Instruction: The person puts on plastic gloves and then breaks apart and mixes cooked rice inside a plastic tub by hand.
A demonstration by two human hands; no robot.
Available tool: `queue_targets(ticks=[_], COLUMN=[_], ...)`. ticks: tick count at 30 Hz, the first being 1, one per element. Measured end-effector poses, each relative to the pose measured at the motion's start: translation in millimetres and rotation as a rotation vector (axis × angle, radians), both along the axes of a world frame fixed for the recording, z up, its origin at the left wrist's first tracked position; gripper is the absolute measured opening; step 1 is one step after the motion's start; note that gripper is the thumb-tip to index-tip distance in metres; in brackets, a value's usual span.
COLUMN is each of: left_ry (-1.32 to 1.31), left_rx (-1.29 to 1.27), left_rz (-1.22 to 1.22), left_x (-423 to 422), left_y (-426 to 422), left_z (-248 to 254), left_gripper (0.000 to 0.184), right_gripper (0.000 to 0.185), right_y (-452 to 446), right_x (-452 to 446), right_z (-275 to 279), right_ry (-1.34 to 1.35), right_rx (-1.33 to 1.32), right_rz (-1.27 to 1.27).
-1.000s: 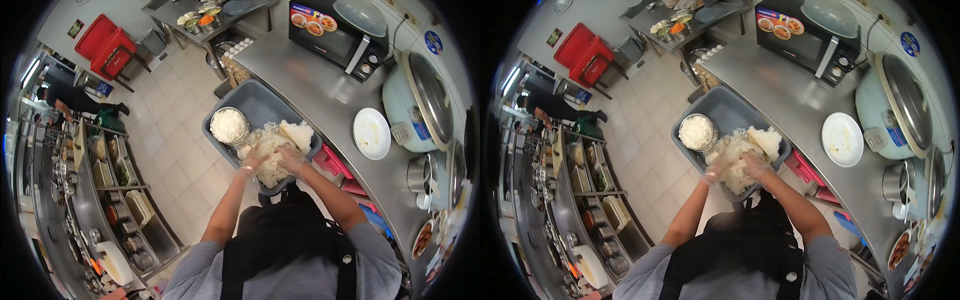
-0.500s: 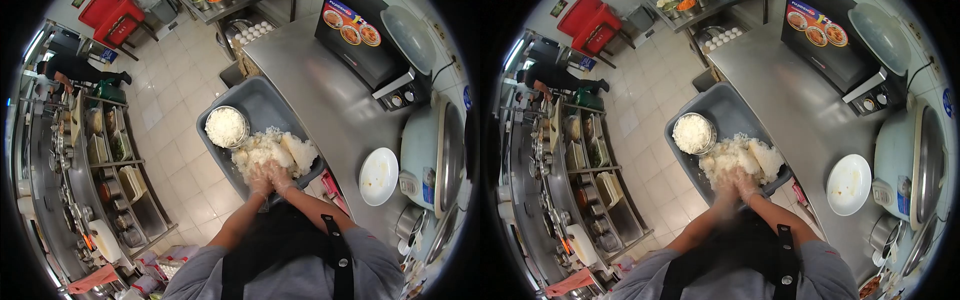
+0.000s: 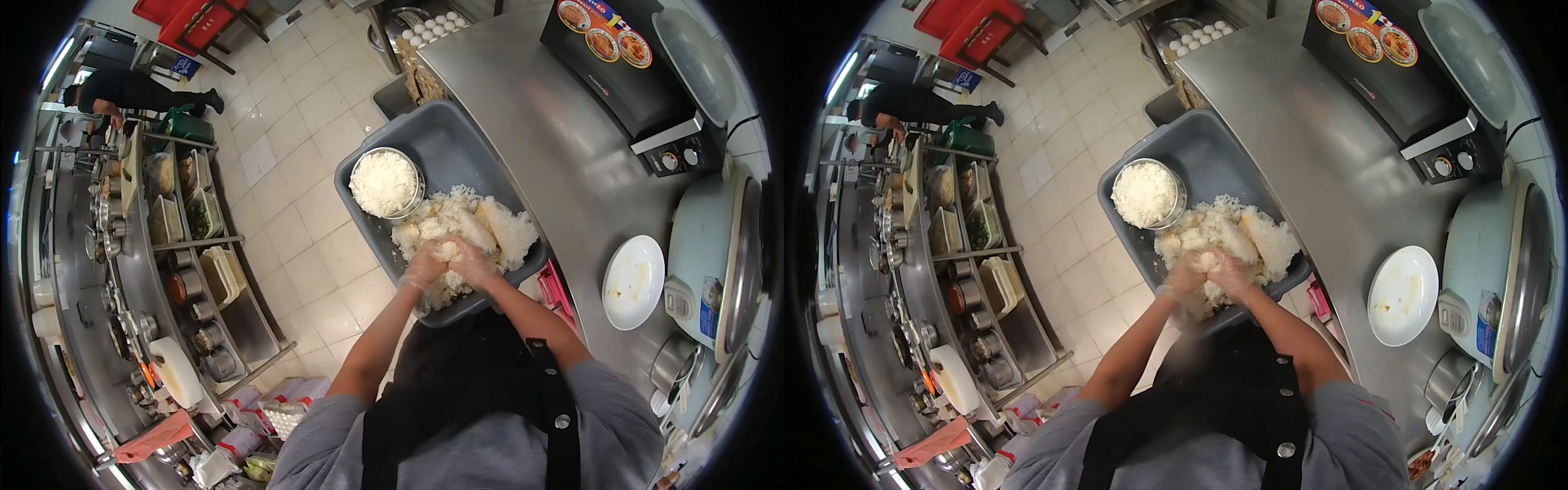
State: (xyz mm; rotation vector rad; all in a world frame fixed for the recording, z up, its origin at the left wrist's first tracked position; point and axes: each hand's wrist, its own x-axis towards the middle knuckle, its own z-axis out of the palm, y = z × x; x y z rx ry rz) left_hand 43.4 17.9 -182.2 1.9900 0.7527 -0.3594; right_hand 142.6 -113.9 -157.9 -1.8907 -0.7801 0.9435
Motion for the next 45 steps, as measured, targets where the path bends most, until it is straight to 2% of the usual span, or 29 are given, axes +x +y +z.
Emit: queue_targets(ticks=[2, 3, 4, 5, 6, 8, 10, 12, 13, 14, 17, 19, 21, 23, 24, 25, 26, 30, 32, 33, 35, 37, 38, 40, 41, 42, 43, 44, 45], left_ry=[-0.094, -0.116, -0.133, -0.134, -0.108, -0.082, -0.201, -0.285, -0.368, -0.366, -0.336, -0.267, -0.215, -0.164, -0.009, 0.147, 0.146, 0.039, -0.029, -0.011, 0.008, -0.225, -0.224, -0.490, -0.489, -0.386, -0.280, -0.277, -0.125], left_rx=[-0.063, -0.392, -0.721, -0.721, -0.707, -0.693, -0.812, -0.724, -0.631, -0.632, -0.558, -0.215, -0.203, -0.191, -0.205, -0.219, -0.220, -0.100, -0.050, -0.020, 0.011, -0.018, -0.018, -0.104, -0.104, -0.164, -0.222, -0.218, -0.219], left_rz=[0.047, 0.203, 0.359, 0.356, 0.349, 0.342, 0.401, 0.397, 0.400, 0.399, 0.498, 0.527, 0.502, 0.477, 0.542, 0.604, 0.604, 0.509, 0.477, 0.438, 0.399, 0.435, 0.437, 0.486, 0.487, 0.401, 0.316, 0.318, 0.257], left_x=[-4.8, -3.1, -2.0, -0.2, 2.1, 4.2, 4.1, 2.6, 2.0, 2.7, 9.1, 10.3, 8.3, 6.8, 7.3, 7.5, 5.2, -6.6, -7.7, -7.3, -7.9, -15.3, -18.3, -22.4, -23.8, -25.6, -28.4, -27.2, -20.5], left_y=[6.5, 9.5, 11.7, 13.2, 13.4, 13.1, 14.5, 18.6, 19.8, 21.0, 20.5, 17.0, 16.4, 14.6, 12.4, 10.2, 8.7, -2.3, -9.1, -13.1, -17.0, -19.7, -21.4, -24.3, -22.6, -19.3, -15.6, -10.5, -6.0], left_z=[16.0, 41.5, 58.6, 63.6, 66.2, 61.6, 39.8, 17.4, 14.7, 11.8, 17.4, 23.0, 26.8, 28.7, 32.1, 33.8, 26.1, -9.2, -10.5, -3.4, 4.8, -11.2, -19.6, -33.6, -39.1, -42.6, -44.1, -29.4, 2.1], left_gripper=[0.062, 0.063, 0.063, 0.063, 0.060, 0.059, 0.049, 0.046, 0.043, 0.043, 0.049, 0.051, 0.054, 0.058, 0.057, 0.055, 0.055, 0.042, 0.040, 0.037, 0.037, 0.045, 0.045, 0.059, 0.059, 0.068, 0.078, 0.078, 0.081], right_gripper=[0.055, 0.055, 0.054, 0.054, 0.054, 0.056, 0.056, 0.056, 0.056, 0.058, 0.064, 0.066, 0.068, 0.058, 0.058, 0.046, 0.035, 0.033, 0.040, 0.040, 0.049, 0.050, 0.051, 0.054, 0.056, 0.056, 0.062, 0.068, 0.068], right_y=[7.7, 5.7, 0.8, -1.5, 2.6, 14.9, 14.6, 12.4, 17.2, 20.1, 13.8, 17.1, 17.1, 13.6, 10.8, 7.7, 5.8, 9.1, 6.9, 4.1, -1.7, -2.9, -2.7, -3.7, -3.3, -1.4, 2.6, 6.0, 8.6], right_x=[4.7, 0.6, -5.1, -9.2, -8.3, -0.9, -7.0, -9.9, -8.2, -7.9, -12.6, -2.4, 0.3, -0.9, -3.1, -6.9, -8.6, -5.8, -6.4, -6.2, -5.4, 0.2, 2.4, 4.1, 6.1, 10.9, 16.8, 19.4, 18.2], right_z=[48.1, 34.6, 10.1, -3.9, 6.9, 47.7, 32.2, 25.7, 46.3, 58.2, 54.1, 60.7, 62.1, 57.4, 42.2, 17.0, 3.2, 18.8, 15.0, 15.5, 17.1, 36.0, 42.4, 26.2, 14.3, -6.3, -31.1, -44.7, -44.5], right_ry=[0.142, 0.140, 0.001, -0.138, -0.138, 0.028, 0.027, 0.028, -0.047, -0.123, -0.233, -0.190, -0.145, -0.184, -0.185, -0.258, -0.331, -0.127, -0.015, -0.014, -0.215, -0.226, -0.237, -0.337, -0.441, -0.440, -0.409, -0.375, -0.372], right_rx=[-0.300, -0.300, -0.239, -0.178, -0.178, -0.293, -0.197, -0.102, -0.270, -0.438, -0.399, -0.491, -0.581, -0.514, -0.515, -0.436, -0.356, -0.391, 0.052, 0.051, -0.058, -0.137, -0.217, -0.313, -0.408, -0.408, -0.540, -0.669, -0.667], right_rz=[-0.029, -0.031, -0.053, -0.074, -0.076, 0.071, 0.077, 0.078, 0.157, 0.238, 0.138, 0.167, 0.197, -0.014, -0.014, -0.105, -0.195, -0.256, -0.220, -0.219, -0.075, -0.100, -0.124, -0.133, -0.145, -0.144, -0.091, -0.037, -0.034])
